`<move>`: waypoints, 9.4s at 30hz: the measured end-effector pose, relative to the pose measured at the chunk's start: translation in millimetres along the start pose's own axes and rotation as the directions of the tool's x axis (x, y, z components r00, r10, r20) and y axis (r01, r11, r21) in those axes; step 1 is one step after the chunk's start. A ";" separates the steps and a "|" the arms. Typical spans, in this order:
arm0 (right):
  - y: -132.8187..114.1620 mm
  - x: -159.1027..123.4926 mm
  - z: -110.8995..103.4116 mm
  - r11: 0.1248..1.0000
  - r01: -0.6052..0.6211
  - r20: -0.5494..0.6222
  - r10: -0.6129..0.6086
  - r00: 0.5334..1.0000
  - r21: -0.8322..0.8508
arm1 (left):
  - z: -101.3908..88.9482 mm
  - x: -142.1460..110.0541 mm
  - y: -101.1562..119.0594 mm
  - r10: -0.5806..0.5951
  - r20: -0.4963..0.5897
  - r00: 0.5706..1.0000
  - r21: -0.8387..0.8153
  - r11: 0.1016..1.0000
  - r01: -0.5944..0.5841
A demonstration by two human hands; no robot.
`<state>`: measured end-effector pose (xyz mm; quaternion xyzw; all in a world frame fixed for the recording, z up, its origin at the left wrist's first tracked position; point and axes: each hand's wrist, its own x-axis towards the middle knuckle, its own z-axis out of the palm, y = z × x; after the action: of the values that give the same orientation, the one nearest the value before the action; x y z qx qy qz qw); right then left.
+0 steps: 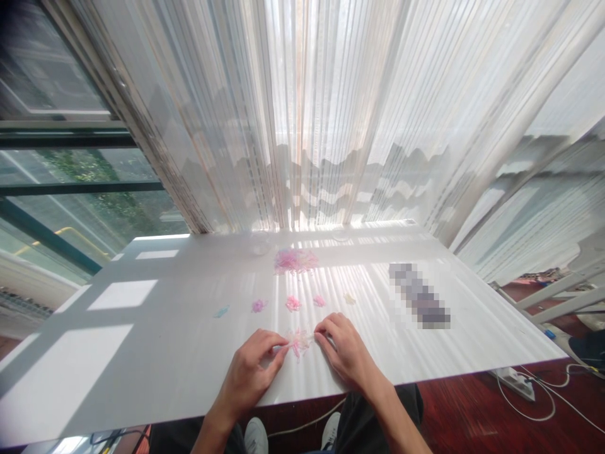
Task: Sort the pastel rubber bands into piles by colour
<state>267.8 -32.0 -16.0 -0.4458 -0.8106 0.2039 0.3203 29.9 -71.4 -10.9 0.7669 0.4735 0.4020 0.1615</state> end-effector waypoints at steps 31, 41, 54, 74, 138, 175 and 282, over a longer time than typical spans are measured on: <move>-1.7 -2.2 34.0 0.997 -0.014 -0.275 0.036 0.961 0.082 | 2.0 -1.9 -2.7 -0.019 -0.004 1.000 -0.064 0.998 0.019; -3.0 -3.0 36.3 0.999 -0.031 -0.267 0.037 0.963 0.027 | 1.2 -0.2 0.0 -0.022 -0.017 1.000 -0.058 0.998 0.021; -25.8 -3.5 21.2 0.975 0.185 -0.113 -0.171 0.979 0.126 | 2.0 -3.0 -1.6 -0.015 0.004 1.000 -0.061 0.998 0.016; -26.3 -3.1 19.9 0.969 0.199 -0.132 -0.181 0.975 0.146 | 0.8 -2.4 1.4 -0.027 0.033 0.999 -0.047 0.998 0.029; -24.2 -4.3 21.3 0.973 0.159 -0.111 -0.142 0.984 0.167 | 2.6 -3.9 -1.3 -0.022 0.040 0.999 -0.022 0.999 0.022; -25.5 -4.7 20.5 0.970 0.158 -0.108 -0.140 0.984 0.185 | 2.8 -3.3 -1.9 -0.022 0.044 0.999 -0.023 0.999 0.023; -15.6 -3.6 3.7 0.999 -0.026 -0.314 0.037 0.949 0.040 | 0.9 -4.9 -1.1 -0.031 0.005 0.999 -0.053 0.998 0.032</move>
<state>257.4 -43.3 -10.3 -0.4798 -0.7381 0.1497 0.4501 28.7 -74.9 -14.4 0.7555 0.4743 0.4104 0.1892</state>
